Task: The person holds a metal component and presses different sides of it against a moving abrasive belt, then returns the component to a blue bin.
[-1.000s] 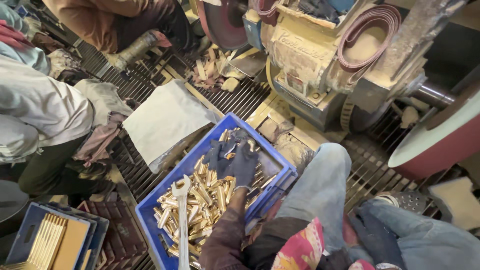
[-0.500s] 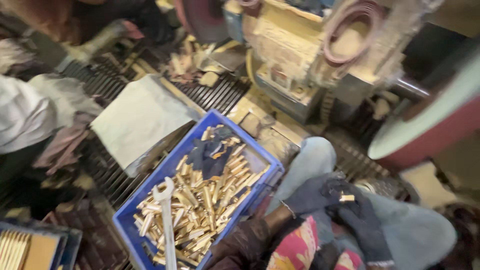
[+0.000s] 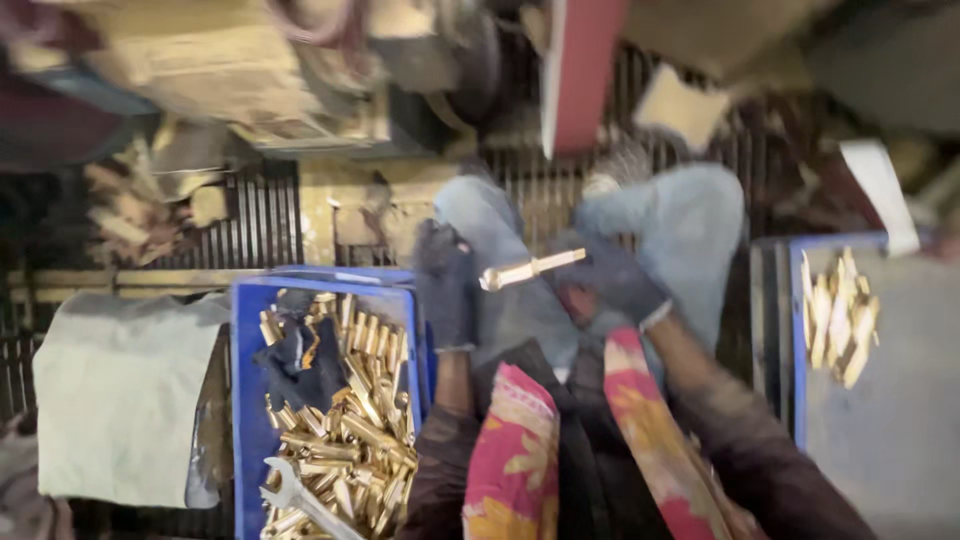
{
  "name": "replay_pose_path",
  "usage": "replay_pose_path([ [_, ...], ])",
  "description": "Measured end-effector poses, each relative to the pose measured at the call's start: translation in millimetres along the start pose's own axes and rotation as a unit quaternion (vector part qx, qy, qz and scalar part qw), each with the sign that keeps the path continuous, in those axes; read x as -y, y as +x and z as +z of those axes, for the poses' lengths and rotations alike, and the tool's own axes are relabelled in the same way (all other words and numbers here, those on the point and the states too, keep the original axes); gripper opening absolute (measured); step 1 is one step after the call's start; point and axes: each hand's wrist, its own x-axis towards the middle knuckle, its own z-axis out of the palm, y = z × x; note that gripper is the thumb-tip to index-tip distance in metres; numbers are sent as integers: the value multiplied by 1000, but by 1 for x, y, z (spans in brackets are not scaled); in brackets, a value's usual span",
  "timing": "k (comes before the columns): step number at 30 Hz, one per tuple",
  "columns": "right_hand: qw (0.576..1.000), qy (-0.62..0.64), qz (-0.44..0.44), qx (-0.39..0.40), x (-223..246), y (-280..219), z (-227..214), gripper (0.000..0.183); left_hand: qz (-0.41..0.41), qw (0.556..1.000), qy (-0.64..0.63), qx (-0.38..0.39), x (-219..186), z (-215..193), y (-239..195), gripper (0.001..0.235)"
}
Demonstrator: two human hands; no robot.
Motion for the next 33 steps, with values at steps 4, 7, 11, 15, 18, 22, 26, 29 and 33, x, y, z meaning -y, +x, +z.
replay_pose_path([
  [4, 992, 63, -14, -113, 7, -7, -12, 48, -184, 961, -203, -42, -31, 10, 2, 53],
  [7, 981, 137, -33, -136, 13, -9, -16, 49, -173, 963, -196, 57, -29, 24, 7, 45],
  [11, 984, 36, -55, -165, 10, -11, -13, 46, -181, 952, -232, 83, -6, 53, 15, 39],
  [15, 984, 34, -66, -161, 12, -12, -13, 46, -224, 912, -335, 79, 10, 57, 16, 40],
  [18, 988, 16, -56, -143, 19, -9, -13, 48, -203, 901, -375, 75, 16, 53, 14, 39],
  [22, 988, -3, -59, -141, 26, -7, -11, 51, -217, 897, -379, 73, 13, 53, 18, 38],
  [26, 984, 30, 21, -173, 20, -2, -10, 52, -221, 916, -322, 92, 6, 52, 20, 35],
  [29, 986, 10, -9, -168, 13, -5, -11, 51, -224, 911, -333, 91, 7, 51, 19, 36],
  [33, 980, -11, -29, -194, 5, -2, -12, 53, -216, 913, -335, 87, 10, 53, 19, 37],
])
